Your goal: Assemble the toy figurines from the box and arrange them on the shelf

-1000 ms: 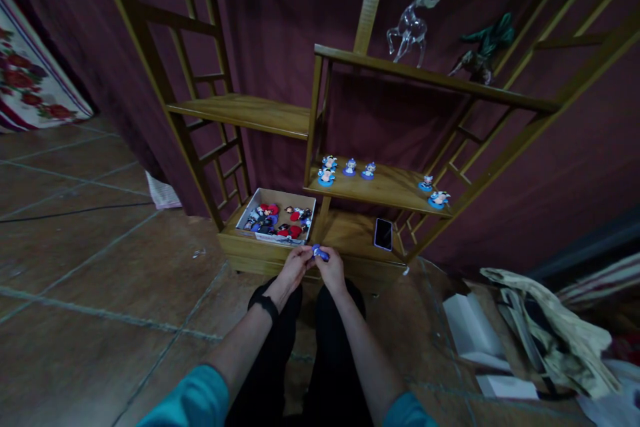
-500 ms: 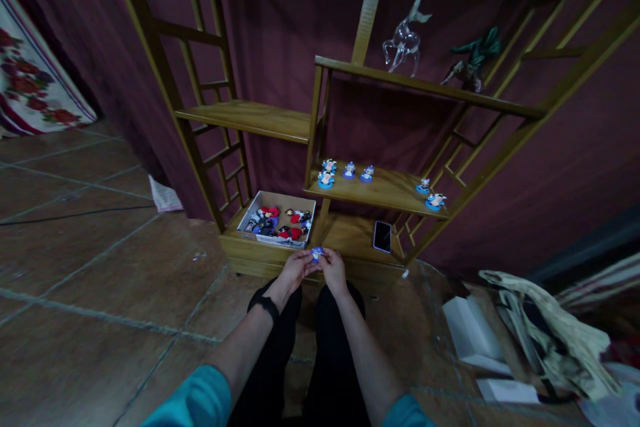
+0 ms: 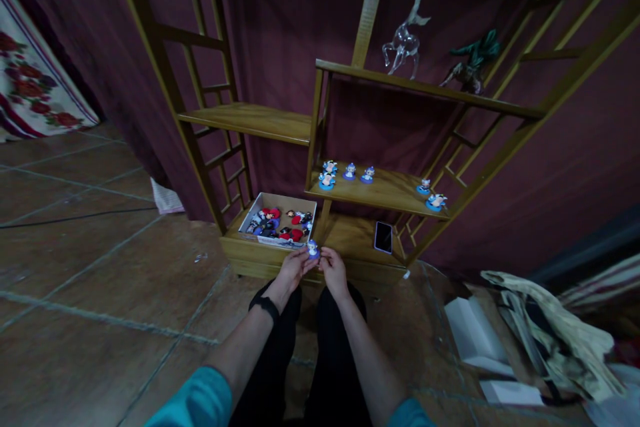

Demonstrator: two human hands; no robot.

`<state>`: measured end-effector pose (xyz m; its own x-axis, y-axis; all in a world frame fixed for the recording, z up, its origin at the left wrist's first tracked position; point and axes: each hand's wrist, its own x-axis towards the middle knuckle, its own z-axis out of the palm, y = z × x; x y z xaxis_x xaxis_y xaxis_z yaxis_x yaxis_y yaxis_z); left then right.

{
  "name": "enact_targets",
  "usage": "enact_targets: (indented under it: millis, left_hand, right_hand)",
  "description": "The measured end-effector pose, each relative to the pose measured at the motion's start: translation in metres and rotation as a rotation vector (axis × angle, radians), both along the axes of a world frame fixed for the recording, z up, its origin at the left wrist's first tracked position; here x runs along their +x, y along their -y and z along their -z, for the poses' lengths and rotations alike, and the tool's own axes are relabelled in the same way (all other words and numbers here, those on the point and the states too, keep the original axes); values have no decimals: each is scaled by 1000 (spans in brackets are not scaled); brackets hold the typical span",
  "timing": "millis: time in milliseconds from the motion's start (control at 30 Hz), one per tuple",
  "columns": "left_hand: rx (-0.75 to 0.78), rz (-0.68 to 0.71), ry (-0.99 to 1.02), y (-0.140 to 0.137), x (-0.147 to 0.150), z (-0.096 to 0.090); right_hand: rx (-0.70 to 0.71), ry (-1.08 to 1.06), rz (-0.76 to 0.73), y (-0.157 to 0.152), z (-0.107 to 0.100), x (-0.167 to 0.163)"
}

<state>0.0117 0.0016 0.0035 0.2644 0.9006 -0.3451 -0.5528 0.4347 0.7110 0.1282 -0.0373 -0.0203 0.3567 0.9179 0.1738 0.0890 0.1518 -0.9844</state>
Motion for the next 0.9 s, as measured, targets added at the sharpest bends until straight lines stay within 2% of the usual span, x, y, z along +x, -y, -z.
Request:
enact_targets:
  millis: [133, 300, 567, 900]
  left_hand:
    - [-15, -70, 53, -2, -6, -3]
    - [-23, -47, 25, -3, -8, -3]
    - [-16, 26, 44, -2, -6, 1]
    - [70, 126, -69, 5, -1, 1]
  right_hand:
    - [16, 6, 15, -4, -14, 2]
    - [52, -3, 24, -16, -30, 10]
    - [-26, 61, 64, -10, -3, 9]
    - [-6, 130, 17, -10, -7, 7]
